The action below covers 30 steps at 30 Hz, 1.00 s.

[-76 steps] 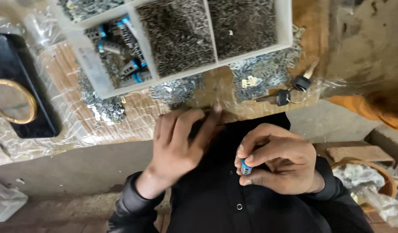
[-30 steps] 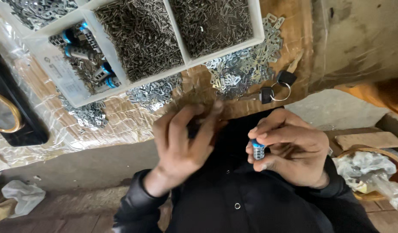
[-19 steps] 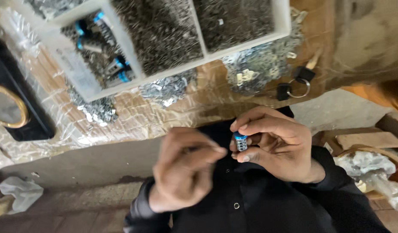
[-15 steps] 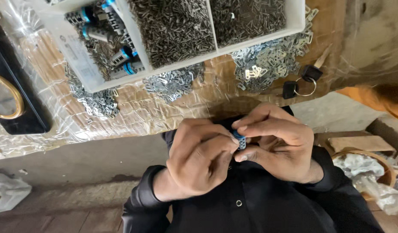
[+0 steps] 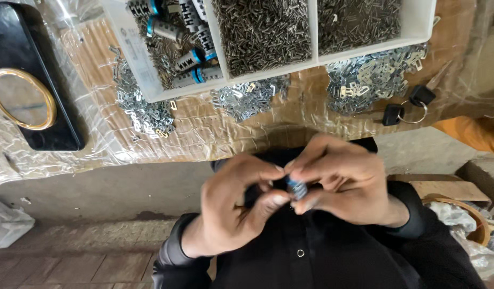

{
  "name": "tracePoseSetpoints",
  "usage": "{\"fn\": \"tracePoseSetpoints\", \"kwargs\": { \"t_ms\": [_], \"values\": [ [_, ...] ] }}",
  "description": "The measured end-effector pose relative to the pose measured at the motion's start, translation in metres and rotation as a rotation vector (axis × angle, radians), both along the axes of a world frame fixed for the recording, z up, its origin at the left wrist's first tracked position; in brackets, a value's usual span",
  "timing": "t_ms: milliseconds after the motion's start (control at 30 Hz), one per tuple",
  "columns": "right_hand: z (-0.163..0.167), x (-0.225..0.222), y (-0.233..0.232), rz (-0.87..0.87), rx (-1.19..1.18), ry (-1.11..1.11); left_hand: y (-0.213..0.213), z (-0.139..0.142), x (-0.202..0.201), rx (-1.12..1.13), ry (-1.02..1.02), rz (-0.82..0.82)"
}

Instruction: The person sits at a workbench and assembles lock cylinders by hand, inserting small metal pins and springs into a blue-capped cylinder body taken from a compartment tray. The person works the parts into the cylinder with both hands and sets completed cylinders among a pile of similar locks on the bench.

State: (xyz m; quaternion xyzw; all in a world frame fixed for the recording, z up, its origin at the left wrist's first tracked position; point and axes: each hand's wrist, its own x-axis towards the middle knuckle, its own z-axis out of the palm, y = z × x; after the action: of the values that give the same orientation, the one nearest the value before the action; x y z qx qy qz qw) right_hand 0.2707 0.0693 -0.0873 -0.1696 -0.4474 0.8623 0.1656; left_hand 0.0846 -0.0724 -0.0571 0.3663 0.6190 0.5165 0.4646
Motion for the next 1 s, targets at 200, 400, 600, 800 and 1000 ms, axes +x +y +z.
{"fn": "tracePoseSetpoints", "kwargs": {
  "t_ms": [200,400,600,800,1000],
  "values": [
    [0.007,0.013,0.002,-0.175,-0.014,-0.063,0.031,0.009,-0.008,-0.032,1.119,-0.04],
    [0.009,0.013,0.006,-0.147,-0.01,-0.052,0.026,0.01,-0.008,-0.046,1.063,-0.057],
    [0.008,0.006,0.005,-0.151,0.058,0.052,0.016,-0.013,-0.011,0.105,1.151,-0.081],
    [0.008,-0.003,0.003,-0.138,-0.038,-0.004,0.002,-0.001,-0.023,0.091,0.943,0.128],
    [0.005,-0.003,0.002,-0.087,0.118,-0.106,0.016,0.004,0.002,0.296,0.391,0.064]
  ]
}}
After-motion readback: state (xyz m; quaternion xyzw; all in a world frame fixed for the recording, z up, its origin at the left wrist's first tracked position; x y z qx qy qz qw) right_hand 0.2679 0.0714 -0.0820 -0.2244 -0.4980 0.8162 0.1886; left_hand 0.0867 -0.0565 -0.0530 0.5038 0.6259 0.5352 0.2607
